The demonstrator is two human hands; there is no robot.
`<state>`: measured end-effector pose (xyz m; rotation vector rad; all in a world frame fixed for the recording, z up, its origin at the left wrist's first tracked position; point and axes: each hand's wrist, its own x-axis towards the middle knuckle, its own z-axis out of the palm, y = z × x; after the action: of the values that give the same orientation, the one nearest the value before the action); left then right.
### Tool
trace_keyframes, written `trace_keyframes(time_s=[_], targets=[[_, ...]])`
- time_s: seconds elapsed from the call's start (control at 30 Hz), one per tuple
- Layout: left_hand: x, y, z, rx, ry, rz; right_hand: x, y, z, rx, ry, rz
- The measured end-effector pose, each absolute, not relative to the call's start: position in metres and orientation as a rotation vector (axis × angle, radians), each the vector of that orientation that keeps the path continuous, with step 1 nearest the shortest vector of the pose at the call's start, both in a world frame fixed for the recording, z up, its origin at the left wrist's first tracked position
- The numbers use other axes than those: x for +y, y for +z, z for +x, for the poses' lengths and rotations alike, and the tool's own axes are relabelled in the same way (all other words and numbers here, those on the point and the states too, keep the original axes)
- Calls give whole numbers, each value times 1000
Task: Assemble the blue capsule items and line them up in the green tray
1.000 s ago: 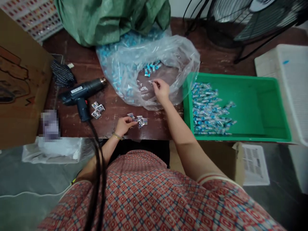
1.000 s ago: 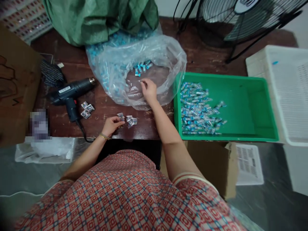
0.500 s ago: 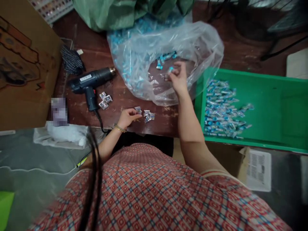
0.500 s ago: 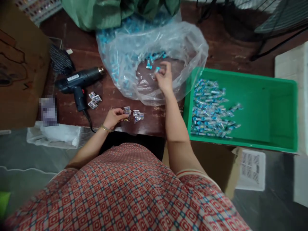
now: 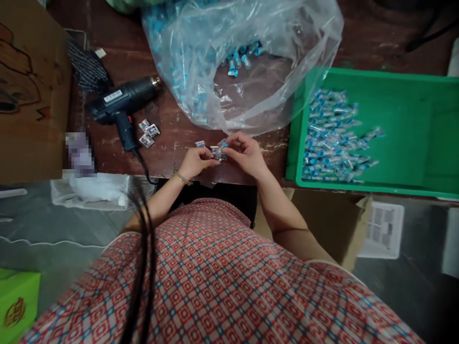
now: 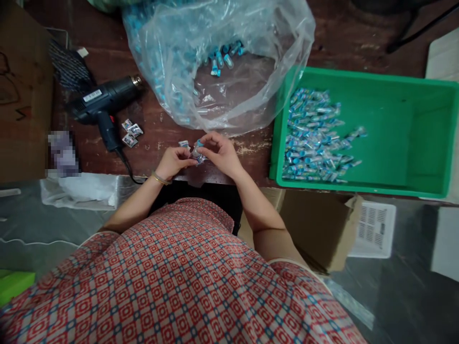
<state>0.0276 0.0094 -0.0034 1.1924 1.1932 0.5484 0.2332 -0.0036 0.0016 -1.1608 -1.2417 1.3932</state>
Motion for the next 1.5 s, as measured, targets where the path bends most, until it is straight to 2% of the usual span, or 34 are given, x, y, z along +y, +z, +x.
trace_keyframes(time_s=[0.3,0.67,0.93,1.03,1.17,1.37,1.5], targets=[[2,7,36,1120,416,1109,-19,-1,239,-1218,1354,-1207],[6,8,37,1142,448,1183,-16,6,248,-1104,1413,-1158],[3,6,39,1096,365,1055,-21,1,244,-1265,1348,-1207],[1,1,39,1086,388,1005,-20,-2,244,-1289,1348,-1209],[-2,-3,37,1071,418,984,-23,-8,244,-1387,1158,-1341],[-7,-10,35,1023,544,885,-24,-17,242,-1495,1055,-1391],[-8,-17,35,1020,533,687,-26,-24,237,-1401,1169,-1326]])
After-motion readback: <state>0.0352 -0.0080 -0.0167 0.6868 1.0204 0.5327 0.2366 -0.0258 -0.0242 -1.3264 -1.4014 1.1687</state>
